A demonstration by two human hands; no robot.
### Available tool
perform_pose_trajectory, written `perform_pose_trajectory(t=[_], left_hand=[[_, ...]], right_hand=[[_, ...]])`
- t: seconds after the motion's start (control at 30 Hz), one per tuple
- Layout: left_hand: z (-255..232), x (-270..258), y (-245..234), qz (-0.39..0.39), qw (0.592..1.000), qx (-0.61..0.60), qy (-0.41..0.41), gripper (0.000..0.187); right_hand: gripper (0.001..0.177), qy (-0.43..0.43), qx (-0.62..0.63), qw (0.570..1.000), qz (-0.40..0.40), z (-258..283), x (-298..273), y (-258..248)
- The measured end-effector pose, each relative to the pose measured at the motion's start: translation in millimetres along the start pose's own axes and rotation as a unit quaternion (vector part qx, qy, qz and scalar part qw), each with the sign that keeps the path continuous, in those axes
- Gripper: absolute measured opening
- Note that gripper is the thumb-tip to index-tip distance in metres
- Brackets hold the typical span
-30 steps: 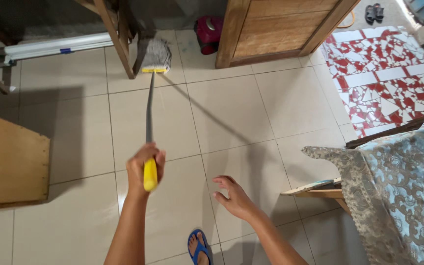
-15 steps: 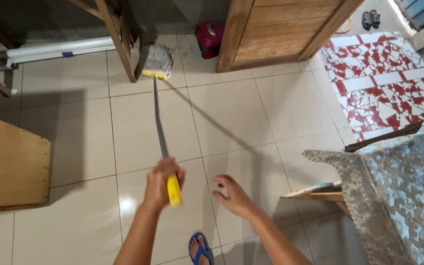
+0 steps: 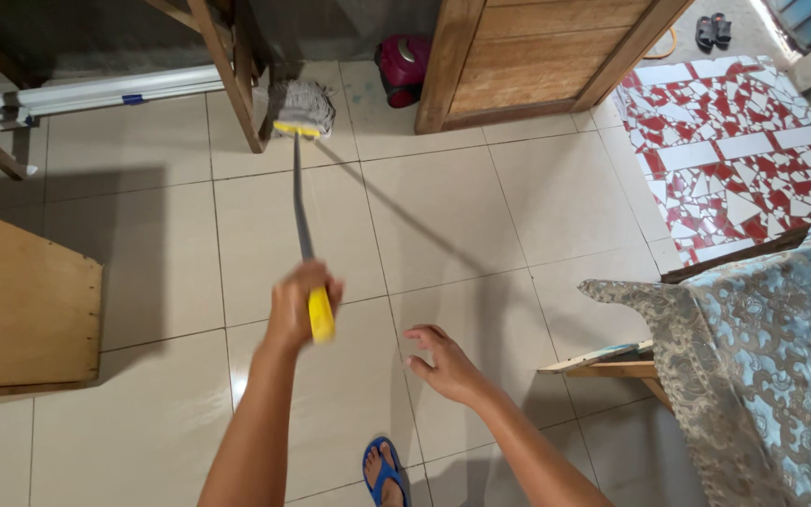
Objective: The person mops a tiled floor using a spray bottle and a mop.
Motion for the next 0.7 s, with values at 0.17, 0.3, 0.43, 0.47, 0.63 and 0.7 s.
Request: perform_pose_trajectory(t=[0.17,0.3,0.43,0.47,0.63,0.7], left_hand=[[4,36,7,-0.01,1.0,-0.014,0.01,0.025],[-38,-8,-13,-0.009,1.0,0.007,0.003,0.021],[-24,-22,-27,-0.04,0.998,0.001,0.041,0.02],[11,-15,-26,-0.073,0.978,-0.15,-0.123,0.021],[121,72,29,-0.092,0.993,-0.077,0.003,0.018],[145,98,47,-0.127,0.987,-0.099,0.021,0.02]], right_hand=[[0.045,-0.011,-0.004,1.0,-0.012,2,-5,-1],[0.045,0.012,0.015,1.0,-0.004,-8,-14,0],[0.044,0.009,0.012,1.0,-0.014,-22,-13,-3],[0.043,-0.005,-0.008,1.0,-0.03,-25,-13,-3],[0.044,-0.008,0.035,0.997,-0.074,-56,-16,5],[0.044,0.004,0.016,0.997,-0.077,-72,-29,10]])
Point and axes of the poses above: each hand's wrist, its own x-axis towards the middle knuckle, its own y-axis out of the palm, z = x × y, the point moved 4 cm from there along x, towards the middle knuckle, and after that the axes turned 10 degrees about -x, right-handed, at the moved point
